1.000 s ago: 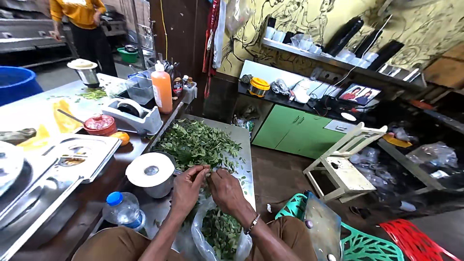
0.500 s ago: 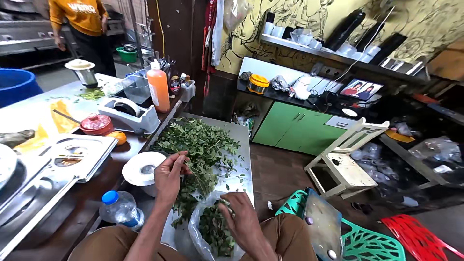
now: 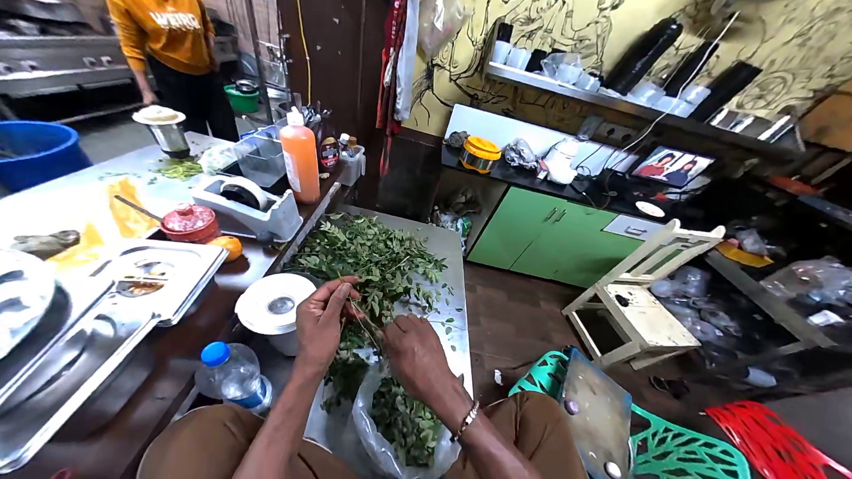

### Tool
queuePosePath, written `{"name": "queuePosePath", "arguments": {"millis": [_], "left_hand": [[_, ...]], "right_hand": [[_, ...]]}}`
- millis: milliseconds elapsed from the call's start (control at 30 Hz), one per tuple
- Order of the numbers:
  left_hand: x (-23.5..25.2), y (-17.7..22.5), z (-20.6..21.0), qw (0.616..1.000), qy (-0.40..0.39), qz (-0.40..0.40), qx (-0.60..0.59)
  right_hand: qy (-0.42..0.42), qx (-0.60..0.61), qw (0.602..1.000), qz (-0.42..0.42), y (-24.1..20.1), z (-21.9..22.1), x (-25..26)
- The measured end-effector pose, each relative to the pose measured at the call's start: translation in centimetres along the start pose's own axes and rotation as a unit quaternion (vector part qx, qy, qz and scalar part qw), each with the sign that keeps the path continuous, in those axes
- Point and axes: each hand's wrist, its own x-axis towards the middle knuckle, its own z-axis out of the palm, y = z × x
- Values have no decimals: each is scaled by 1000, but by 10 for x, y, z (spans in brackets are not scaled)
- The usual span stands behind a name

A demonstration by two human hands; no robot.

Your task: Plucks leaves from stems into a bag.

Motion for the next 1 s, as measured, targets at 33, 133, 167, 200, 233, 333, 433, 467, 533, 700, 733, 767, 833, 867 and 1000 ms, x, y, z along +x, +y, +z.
{"name": "queuePosePath", "arguments": {"millis": [33, 133, 167, 200, 233, 333, 433, 467, 533, 700, 733, 767, 833, 867, 1000], "left_hand": [[2, 1, -1, 1000, 24, -5, -6], [10, 8, -13, 995, 89, -21, -40], [13, 12, -17, 992, 108, -26, -56], [14, 15, -20, 990, 118, -31, -65], [14, 18, -22, 990, 119, -33, -72], [12, 18, -23, 989, 85, -35, -114], [7, 16, -16, 988, 28, -40, -146], [5, 15, -14, 987, 10, -43, -155], [3, 12, -11, 984, -25, -46, -171], [-2, 11, -7, 979, -84, -59, -178], [-2, 11, -7, 980, -90, -60, -167], [-3, 11, -7, 981, -93, -57, -158], [-3, 10, -8, 981, -101, -54, -155], [-2, 10, -9, 981, -105, -55, -153], [-2, 9, -13, 981, -122, -68, -132]], "right_hand": [[-7, -4, 1000, 13, -2, 0, -12], [-26, 20, 998, 56, -4, 9, -60], [-27, 26, 997, 67, -5, 16, -77], [-25, 27, 996, 76, -5, 23, -93], [-29, 29, 995, 89, -5, 28, -107], [-66, 50, 988, 132, 0, 21, -118], [92, 136, 979, 125, 12, -8, -92], [153, 166, 968, 111, 15, -20, -78], [225, 210, 947, 90, 16, -43, -47], [114, 307, 944, 41, 7, -54, 24], [54, 333, 941, 36, 5, -47, 34], [2, 359, 933, 32, 3, -39, 43], [-52, 406, 912, 21, 0, -20, 52], [-47, 405, 913, 7, -1, -14, 53], [60, 211, 972, -86, -7, -14, 46]]}}
